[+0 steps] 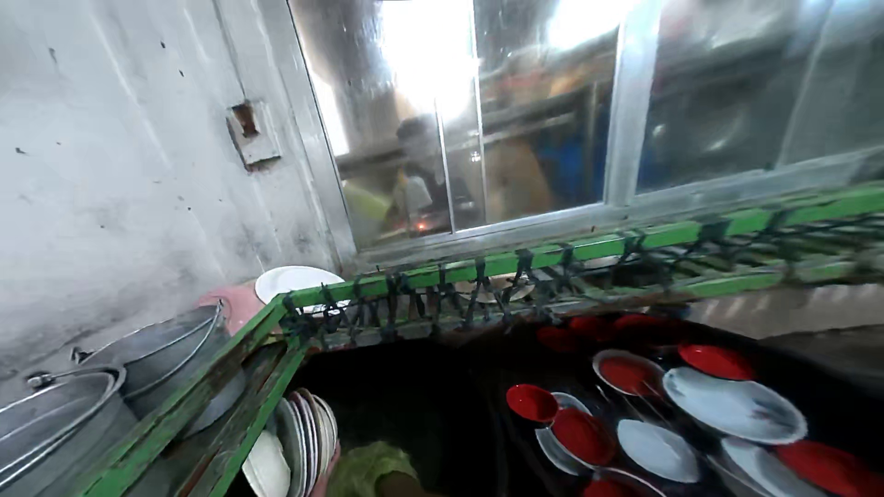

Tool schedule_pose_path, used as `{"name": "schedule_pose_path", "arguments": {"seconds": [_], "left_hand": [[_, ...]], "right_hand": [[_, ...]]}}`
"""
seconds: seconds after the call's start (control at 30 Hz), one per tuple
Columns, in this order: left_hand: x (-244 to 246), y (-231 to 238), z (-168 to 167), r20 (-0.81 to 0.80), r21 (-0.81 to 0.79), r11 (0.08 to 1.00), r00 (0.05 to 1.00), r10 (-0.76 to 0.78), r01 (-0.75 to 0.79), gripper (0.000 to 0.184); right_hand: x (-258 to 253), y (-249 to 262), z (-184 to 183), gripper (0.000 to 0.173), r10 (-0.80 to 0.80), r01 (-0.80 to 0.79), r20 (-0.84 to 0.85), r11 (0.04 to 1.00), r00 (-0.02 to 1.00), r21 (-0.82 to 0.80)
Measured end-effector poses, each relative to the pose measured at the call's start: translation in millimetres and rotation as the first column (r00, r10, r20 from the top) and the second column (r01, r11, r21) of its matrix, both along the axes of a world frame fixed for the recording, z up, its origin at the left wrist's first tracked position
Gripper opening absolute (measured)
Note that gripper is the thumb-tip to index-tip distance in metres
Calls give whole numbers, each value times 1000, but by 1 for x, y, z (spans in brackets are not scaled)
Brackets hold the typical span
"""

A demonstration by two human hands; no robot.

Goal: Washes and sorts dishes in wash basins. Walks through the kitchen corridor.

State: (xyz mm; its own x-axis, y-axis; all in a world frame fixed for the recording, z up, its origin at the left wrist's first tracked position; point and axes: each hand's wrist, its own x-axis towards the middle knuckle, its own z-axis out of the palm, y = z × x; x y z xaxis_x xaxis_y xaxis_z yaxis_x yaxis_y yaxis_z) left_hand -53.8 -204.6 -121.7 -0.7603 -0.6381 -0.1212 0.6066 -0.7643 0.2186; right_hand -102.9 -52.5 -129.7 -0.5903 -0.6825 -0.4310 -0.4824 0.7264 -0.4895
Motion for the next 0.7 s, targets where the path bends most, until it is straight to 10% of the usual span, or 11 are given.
{"name": "schedule_pose_path", "arguments": {"seconds": [0.2, 0.47, 0.57, 0.7], "left_hand": [[14, 19, -13, -66, -87, 996, 998, -14, 8, 53], [26, 89, -4, -11, -32, 998, 999, -48, 47, 66], [24, 119, -3, 13, 29, 1000, 1000, -9, 9, 64], [19, 144, -4, -7, 112, 994, 1000, -8, 9, 64]], "right_hand": [[16, 29, 71, 43, -49, 18, -300, 994, 953, -107], [-31, 99, 103, 23, 74, -379, -893, 919, 443, -112], [-45, 123, 115, 26, 220, -383, -816, 924, 535, -3], [-66, 142, 126, 54, -78, -122, -672, 962, 737, -246]]}}
